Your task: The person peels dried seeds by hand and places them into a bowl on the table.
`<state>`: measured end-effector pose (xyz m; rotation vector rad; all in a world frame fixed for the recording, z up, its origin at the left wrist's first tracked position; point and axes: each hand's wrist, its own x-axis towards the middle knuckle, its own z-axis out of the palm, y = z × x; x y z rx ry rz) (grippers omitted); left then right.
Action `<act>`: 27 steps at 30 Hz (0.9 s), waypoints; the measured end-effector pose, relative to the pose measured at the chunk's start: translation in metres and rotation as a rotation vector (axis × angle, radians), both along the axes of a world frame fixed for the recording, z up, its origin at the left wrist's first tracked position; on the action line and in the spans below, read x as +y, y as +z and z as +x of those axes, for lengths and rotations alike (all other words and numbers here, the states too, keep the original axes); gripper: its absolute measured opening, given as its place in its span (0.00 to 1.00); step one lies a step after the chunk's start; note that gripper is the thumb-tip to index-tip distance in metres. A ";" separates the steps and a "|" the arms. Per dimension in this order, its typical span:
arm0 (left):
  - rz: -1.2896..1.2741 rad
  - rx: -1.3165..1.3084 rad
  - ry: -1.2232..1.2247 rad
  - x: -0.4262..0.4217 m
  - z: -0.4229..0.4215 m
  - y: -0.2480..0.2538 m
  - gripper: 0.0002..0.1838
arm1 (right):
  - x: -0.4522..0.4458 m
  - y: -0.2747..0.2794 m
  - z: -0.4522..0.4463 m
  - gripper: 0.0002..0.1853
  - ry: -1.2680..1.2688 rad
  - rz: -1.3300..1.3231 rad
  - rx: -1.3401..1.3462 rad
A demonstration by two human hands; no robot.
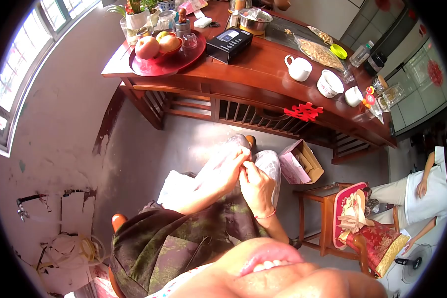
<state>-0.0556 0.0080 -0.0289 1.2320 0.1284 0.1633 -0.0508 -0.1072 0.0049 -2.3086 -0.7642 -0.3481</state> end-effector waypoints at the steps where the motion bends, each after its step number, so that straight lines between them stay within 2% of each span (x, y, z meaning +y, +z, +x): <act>1: 0.002 -0.002 0.005 -0.002 0.002 0.004 0.08 | 0.000 0.001 0.001 0.08 0.005 0.002 -0.002; 3: -0.150 0.059 -0.004 -0.005 0.002 0.007 0.08 | 0.000 0.005 -0.001 0.05 -0.034 0.062 0.117; 6: -0.032 0.064 -0.077 -0.001 0.005 -0.031 0.07 | 0.000 0.003 0.002 0.04 -0.045 0.164 0.161; 7: 0.007 0.068 -0.102 -0.002 0.002 -0.035 0.07 | 0.001 0.001 0.002 0.04 -0.056 0.284 0.165; 9: -0.309 0.278 -0.018 -0.012 0.009 -0.024 0.06 | -0.004 0.001 0.001 0.04 -0.075 0.365 0.285; 10: -0.450 0.285 -0.190 -0.004 0.004 0.026 0.05 | -0.004 -0.001 0.005 0.04 -0.059 0.473 0.253; 12: -0.485 0.275 -0.117 -0.010 0.016 0.022 0.05 | -0.006 -0.003 0.013 0.05 -0.035 0.675 0.462; 14: -0.565 0.282 -0.184 -0.009 0.014 0.017 0.05 | -0.010 0.010 0.011 0.03 -0.025 0.878 0.698; 15: -0.533 0.280 -0.223 -0.009 0.014 0.025 0.07 | -0.012 0.014 0.013 0.03 -0.038 0.947 0.747; 18: -0.494 0.163 -0.332 -0.006 0.014 0.018 0.09 | -0.016 -0.005 0.018 0.03 -0.129 0.980 0.631; 20: -0.508 0.144 -0.387 -0.008 0.011 0.013 0.10 | -0.018 -0.008 0.017 0.03 -0.141 1.028 0.702; 21: -0.510 0.146 -0.388 -0.008 0.009 0.013 0.10 | -0.016 -0.007 0.017 0.03 -0.145 1.084 0.770; 25: -0.510 0.165 -0.395 -0.007 0.009 0.012 0.10 | -0.015 -0.007 0.018 0.02 -0.175 1.138 0.752; 27: -0.486 0.156 -0.376 -0.008 0.008 0.011 0.10 | -0.020 -0.008 0.022 0.02 -0.133 1.389 0.986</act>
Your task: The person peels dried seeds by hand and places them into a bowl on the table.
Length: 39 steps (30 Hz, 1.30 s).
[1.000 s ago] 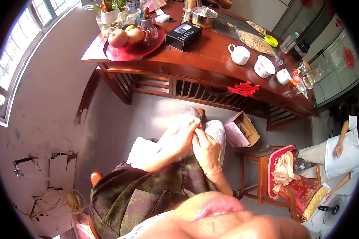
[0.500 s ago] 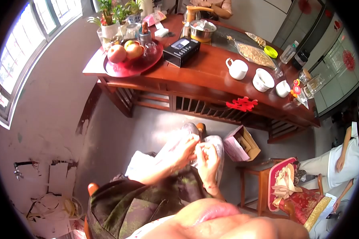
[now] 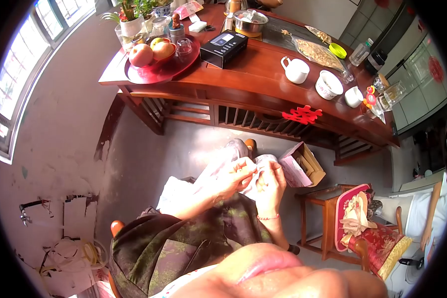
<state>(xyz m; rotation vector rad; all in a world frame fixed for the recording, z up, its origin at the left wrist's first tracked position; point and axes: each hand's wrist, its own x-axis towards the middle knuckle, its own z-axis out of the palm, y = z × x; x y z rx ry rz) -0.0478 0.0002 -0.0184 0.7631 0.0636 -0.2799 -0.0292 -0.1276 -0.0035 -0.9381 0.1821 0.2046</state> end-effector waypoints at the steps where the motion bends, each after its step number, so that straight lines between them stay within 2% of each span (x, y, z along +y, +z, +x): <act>1: 0.044 -0.008 0.029 0.000 0.000 -0.001 0.09 | -0.002 0.000 0.002 0.03 0.034 0.036 0.071; 5: 0.113 -0.006 0.101 0.001 -0.001 0.004 0.09 | -0.004 -0.013 0.001 0.03 0.080 0.209 0.154; 9: 0.067 0.032 0.120 0.004 0.003 -0.003 0.09 | -0.005 -0.016 -0.001 0.04 0.088 0.274 0.185; 13: 0.032 0.057 0.086 0.006 0.002 -0.006 0.09 | -0.006 -0.011 -0.001 0.05 0.083 0.200 0.178; 20: 0.071 0.115 0.114 0.006 0.005 -0.012 0.08 | -0.009 -0.025 0.000 0.05 0.088 0.266 0.254; 25: 0.120 0.069 0.098 0.007 0.005 -0.012 0.08 | -0.011 -0.014 0.004 0.05 0.062 0.234 0.178; 30: 0.152 0.039 0.118 0.005 0.005 -0.013 0.08 | -0.014 -0.019 0.004 0.04 0.035 0.271 0.212; 33: 0.170 0.049 0.129 0.007 0.007 -0.012 0.08 | -0.015 -0.019 0.001 0.04 0.096 0.285 0.161; 35: 0.177 0.045 0.135 0.008 0.007 -0.013 0.08 | -0.014 -0.015 0.001 0.06 0.110 0.175 0.137; 39: 0.181 0.037 0.157 0.012 0.005 -0.008 0.07 | -0.016 -0.015 0.001 0.07 0.189 0.121 0.156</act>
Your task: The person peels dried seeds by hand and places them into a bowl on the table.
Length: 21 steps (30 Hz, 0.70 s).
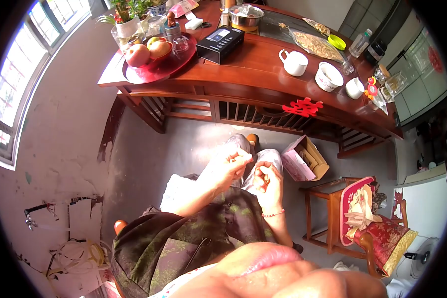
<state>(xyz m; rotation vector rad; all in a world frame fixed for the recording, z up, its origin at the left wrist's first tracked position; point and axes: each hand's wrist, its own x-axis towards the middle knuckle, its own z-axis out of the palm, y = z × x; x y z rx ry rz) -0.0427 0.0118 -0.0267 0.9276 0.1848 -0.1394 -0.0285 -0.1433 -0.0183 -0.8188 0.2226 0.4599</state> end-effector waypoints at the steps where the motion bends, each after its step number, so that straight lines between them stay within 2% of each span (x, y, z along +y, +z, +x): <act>1: 0.000 0.010 -0.001 0.001 -0.001 0.003 0.06 | 0.000 -0.001 0.000 0.07 0.036 0.046 0.022; 5: -0.014 0.025 -0.005 0.002 -0.002 0.006 0.06 | 0.001 -0.010 0.001 0.08 0.096 0.169 0.080; 12: 0.040 0.016 -0.011 0.003 -0.001 0.003 0.07 | 0.002 -0.010 0.001 0.07 0.130 0.198 0.076; 21: 0.077 0.035 -0.001 0.004 -0.001 0.004 0.07 | 0.007 -0.004 -0.003 0.06 0.124 0.017 -0.002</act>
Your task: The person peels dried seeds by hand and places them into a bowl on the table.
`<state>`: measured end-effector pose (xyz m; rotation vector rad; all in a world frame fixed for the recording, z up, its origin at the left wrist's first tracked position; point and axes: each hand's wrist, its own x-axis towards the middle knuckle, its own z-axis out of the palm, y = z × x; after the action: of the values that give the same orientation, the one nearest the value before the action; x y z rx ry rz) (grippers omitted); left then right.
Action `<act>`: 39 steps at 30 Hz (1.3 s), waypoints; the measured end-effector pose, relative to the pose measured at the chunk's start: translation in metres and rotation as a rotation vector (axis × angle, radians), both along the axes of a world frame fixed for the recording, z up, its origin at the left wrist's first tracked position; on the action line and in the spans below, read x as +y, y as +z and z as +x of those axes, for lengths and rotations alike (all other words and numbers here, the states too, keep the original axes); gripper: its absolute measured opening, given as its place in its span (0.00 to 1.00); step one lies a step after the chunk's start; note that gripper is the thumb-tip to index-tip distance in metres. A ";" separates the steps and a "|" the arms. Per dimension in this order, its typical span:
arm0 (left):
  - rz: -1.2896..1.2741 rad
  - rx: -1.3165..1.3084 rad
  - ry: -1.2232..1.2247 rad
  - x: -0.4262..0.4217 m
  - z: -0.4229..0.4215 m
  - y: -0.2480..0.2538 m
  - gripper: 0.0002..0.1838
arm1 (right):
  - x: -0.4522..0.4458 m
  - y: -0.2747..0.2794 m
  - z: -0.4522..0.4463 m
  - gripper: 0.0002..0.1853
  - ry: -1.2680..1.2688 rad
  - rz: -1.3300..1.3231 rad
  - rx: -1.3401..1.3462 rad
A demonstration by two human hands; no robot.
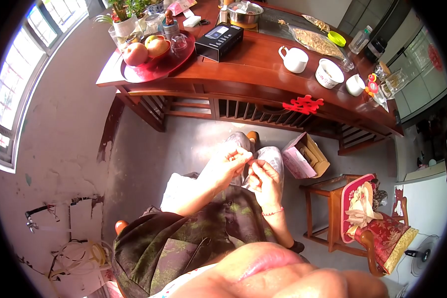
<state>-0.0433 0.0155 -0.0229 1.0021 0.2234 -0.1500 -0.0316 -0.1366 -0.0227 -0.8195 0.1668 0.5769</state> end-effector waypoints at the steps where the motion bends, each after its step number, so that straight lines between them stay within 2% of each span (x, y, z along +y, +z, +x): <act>1: 0.008 0.006 0.019 0.000 0.000 0.000 0.07 | 0.000 0.000 0.000 0.06 0.009 -0.031 -0.029; 4: -0.016 0.020 0.026 0.000 -0.001 0.002 0.08 | 0.002 0.007 -0.004 0.07 0.038 -0.078 -0.044; 6: 0.102 0.015 0.015 0.002 0.000 -0.004 0.07 | 0.006 0.014 -0.003 0.08 0.032 -0.161 -0.071; 13: 0.137 -0.097 0.091 -0.006 0.002 -0.008 0.05 | 0.008 0.009 0.000 0.05 0.009 -0.139 -0.115; 19: 0.102 -0.069 0.098 -0.008 0.002 -0.005 0.06 | 0.005 0.010 0.006 0.04 -0.004 -0.092 -0.089; 21: 0.042 -0.051 0.105 -0.006 0.003 0.002 0.07 | 0.001 0.012 0.019 0.03 -0.051 -0.172 -0.093; 24: 0.013 -0.049 0.115 -0.002 0.005 -0.001 0.08 | -0.017 0.024 0.053 0.03 -0.155 -0.293 -0.216; 26: 0.004 -0.058 0.100 0.000 0.004 -0.002 0.09 | -0.035 0.027 0.090 0.03 -0.257 -0.227 -0.295; 30: 0.001 -0.063 0.095 0.002 0.004 -0.004 0.09 | -0.071 0.063 0.166 0.04 -0.449 -0.294 -0.423; 34: -0.008 -0.045 0.080 0.005 0.004 -0.004 0.09 | -0.103 0.076 0.240 0.06 -0.634 -0.370 -0.504; 38: 0.001 0.008 0.103 0.007 0.007 -0.001 0.09 | -0.117 0.084 0.293 0.07 -0.679 -0.392 -0.487; 39: 0.019 -0.009 0.131 0.006 0.007 -0.006 0.09 | -0.129 0.079 0.308 0.08 -0.592 -0.362 -0.496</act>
<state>-0.0358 0.0212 -0.0292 1.0037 0.2820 -0.0242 0.2768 -0.2655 0.0559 -1.1774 0.0506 -0.2295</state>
